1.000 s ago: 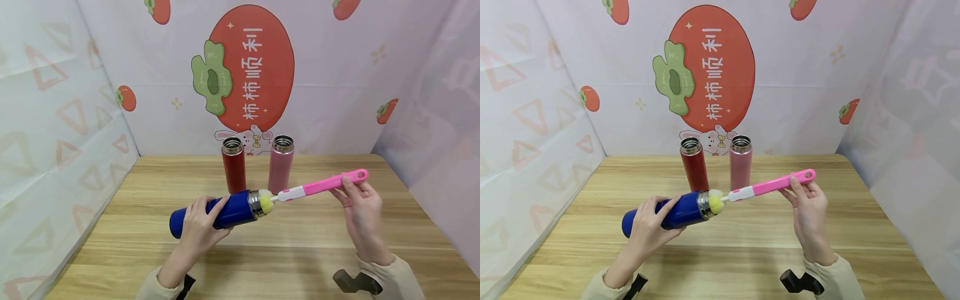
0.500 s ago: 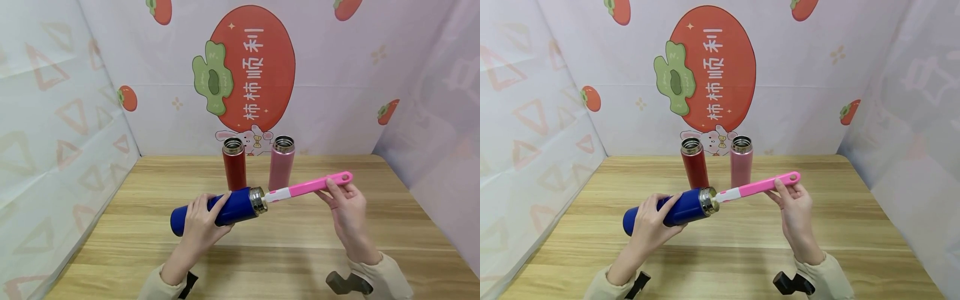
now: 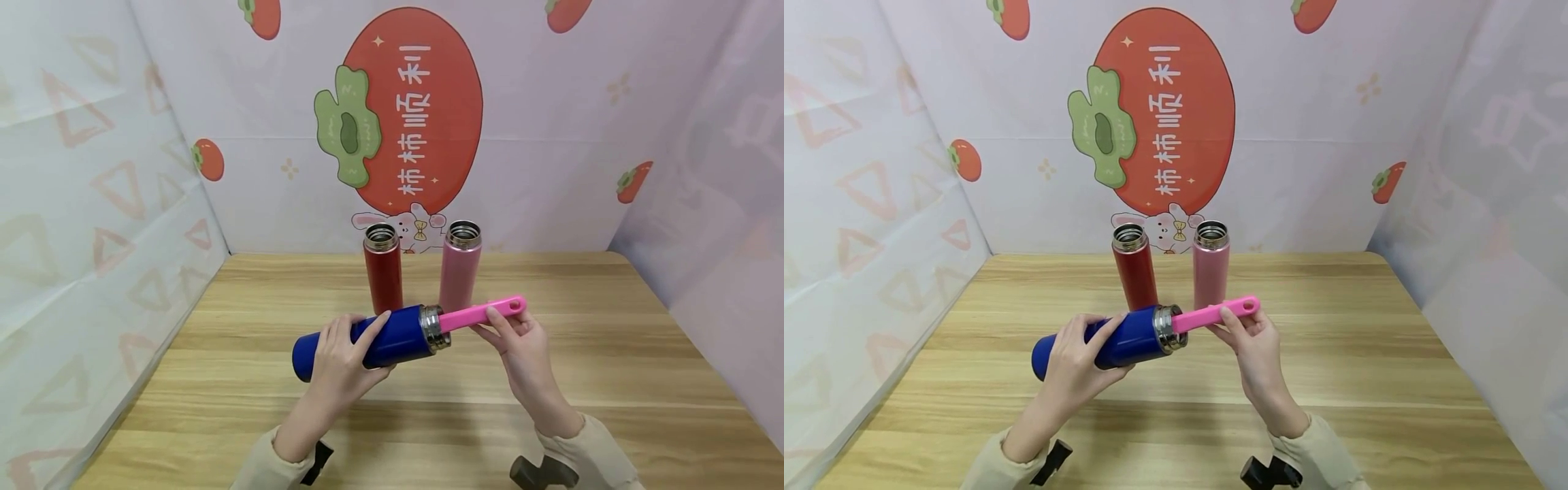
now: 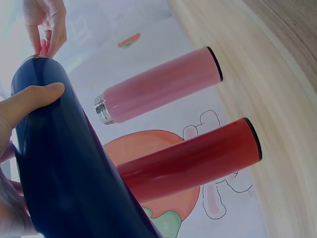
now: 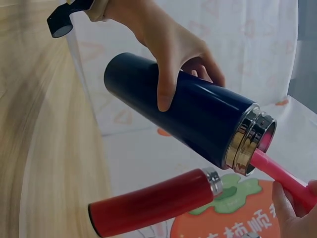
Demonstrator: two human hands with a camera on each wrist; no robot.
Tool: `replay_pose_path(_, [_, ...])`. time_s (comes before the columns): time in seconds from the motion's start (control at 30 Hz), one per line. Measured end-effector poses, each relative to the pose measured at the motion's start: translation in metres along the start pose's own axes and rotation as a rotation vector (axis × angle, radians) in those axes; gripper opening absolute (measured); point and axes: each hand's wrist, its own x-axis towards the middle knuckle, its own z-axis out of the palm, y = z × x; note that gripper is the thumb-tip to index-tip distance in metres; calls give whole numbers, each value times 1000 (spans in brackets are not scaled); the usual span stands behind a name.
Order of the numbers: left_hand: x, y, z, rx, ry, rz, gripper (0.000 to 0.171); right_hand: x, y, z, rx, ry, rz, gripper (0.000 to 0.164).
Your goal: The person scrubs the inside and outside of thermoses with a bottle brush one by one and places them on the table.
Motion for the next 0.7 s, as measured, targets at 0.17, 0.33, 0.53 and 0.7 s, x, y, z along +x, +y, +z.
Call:
replay_pose_path(0.17, [0,1,0,-7,-11,-5,78,11,36,-41,-47,32,7,36])
replay_pose_path(0.33, [-2,1,0,-15,-28,-20,80,13,24,-43,-6,44,-14,33])
replay_pose_path(0.53, [-5,-2,-1,-7,-25,-31,79,-1,-57,30,61,151,-38,15])
replay_pose_path(0.7, [-6,-6,-1,1,-16,-28,79,-1,-80,39,113,198,-94,12])
